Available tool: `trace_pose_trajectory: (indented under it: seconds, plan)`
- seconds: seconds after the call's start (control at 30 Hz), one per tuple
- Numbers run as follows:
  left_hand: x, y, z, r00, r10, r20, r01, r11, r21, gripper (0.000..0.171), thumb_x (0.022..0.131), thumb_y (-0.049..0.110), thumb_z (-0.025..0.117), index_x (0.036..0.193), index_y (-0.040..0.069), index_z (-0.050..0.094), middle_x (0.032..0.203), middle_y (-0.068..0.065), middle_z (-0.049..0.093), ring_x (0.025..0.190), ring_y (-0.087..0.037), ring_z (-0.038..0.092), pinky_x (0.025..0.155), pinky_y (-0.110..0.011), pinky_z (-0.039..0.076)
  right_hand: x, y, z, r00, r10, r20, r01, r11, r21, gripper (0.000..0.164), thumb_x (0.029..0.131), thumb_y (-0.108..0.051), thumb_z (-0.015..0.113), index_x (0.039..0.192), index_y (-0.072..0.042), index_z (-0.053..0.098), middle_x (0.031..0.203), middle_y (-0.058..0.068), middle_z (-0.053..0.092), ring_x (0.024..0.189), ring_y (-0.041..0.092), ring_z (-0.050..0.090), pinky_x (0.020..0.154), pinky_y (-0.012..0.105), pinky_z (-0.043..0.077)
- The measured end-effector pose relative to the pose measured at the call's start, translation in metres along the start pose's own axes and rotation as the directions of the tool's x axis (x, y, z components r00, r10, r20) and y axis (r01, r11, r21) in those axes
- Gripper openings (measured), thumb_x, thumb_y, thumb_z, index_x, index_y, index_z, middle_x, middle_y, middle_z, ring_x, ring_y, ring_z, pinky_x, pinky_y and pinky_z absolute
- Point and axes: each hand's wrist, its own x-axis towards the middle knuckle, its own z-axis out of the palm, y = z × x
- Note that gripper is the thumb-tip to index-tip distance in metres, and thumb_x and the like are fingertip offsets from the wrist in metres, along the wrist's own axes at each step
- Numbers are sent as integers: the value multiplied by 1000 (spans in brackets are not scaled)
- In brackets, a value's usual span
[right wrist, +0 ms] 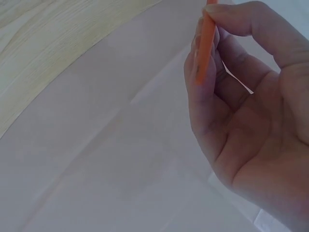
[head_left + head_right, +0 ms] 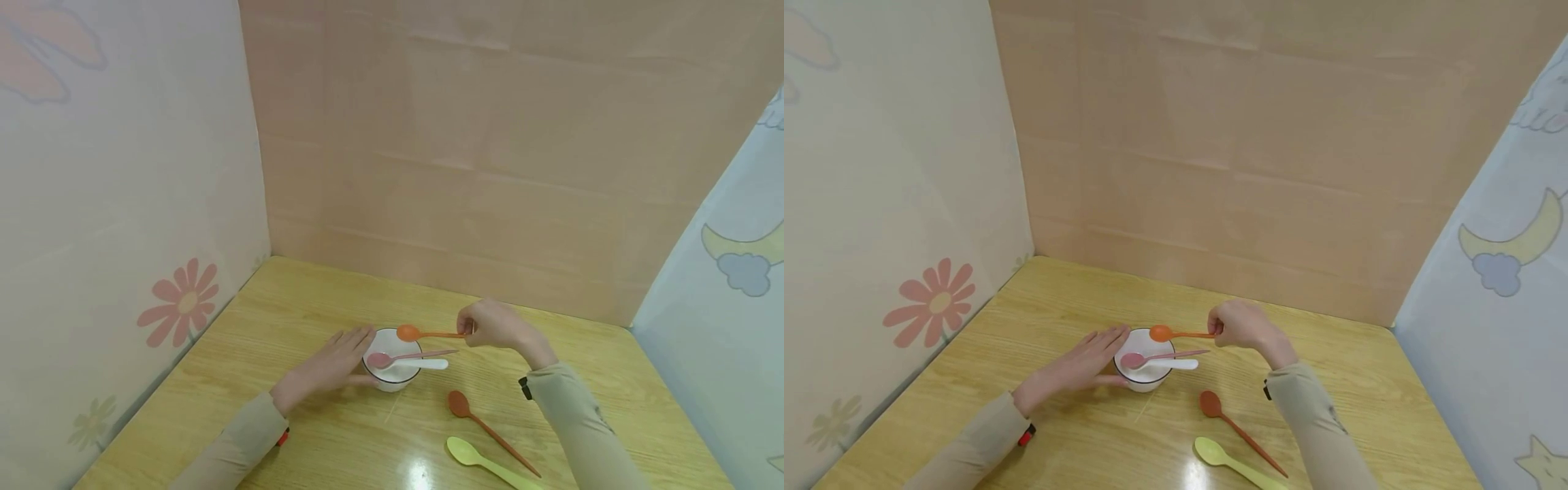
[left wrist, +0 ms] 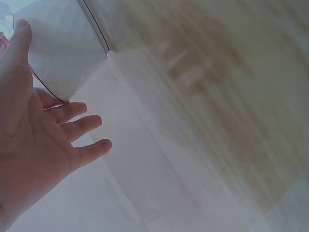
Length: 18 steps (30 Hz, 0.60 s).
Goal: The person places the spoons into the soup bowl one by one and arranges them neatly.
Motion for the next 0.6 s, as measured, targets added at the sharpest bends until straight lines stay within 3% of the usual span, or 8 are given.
trace_pose_trajectory:
  seconds: [0.6]
  plan:
    - [2, 1, 1, 1000, -6, 5, 6, 1000, 5, 95, 92, 63, 54, 156, 0, 24, 164, -17, 24, 150, -37, 29, 119, -60, 29, 14, -16, 2, 998, -8, 69, 13, 998, -60, 16, 71, 4, 66, 80, -10, 69, 75, -6, 63, 69, 6, 51, 62, 21, 44]
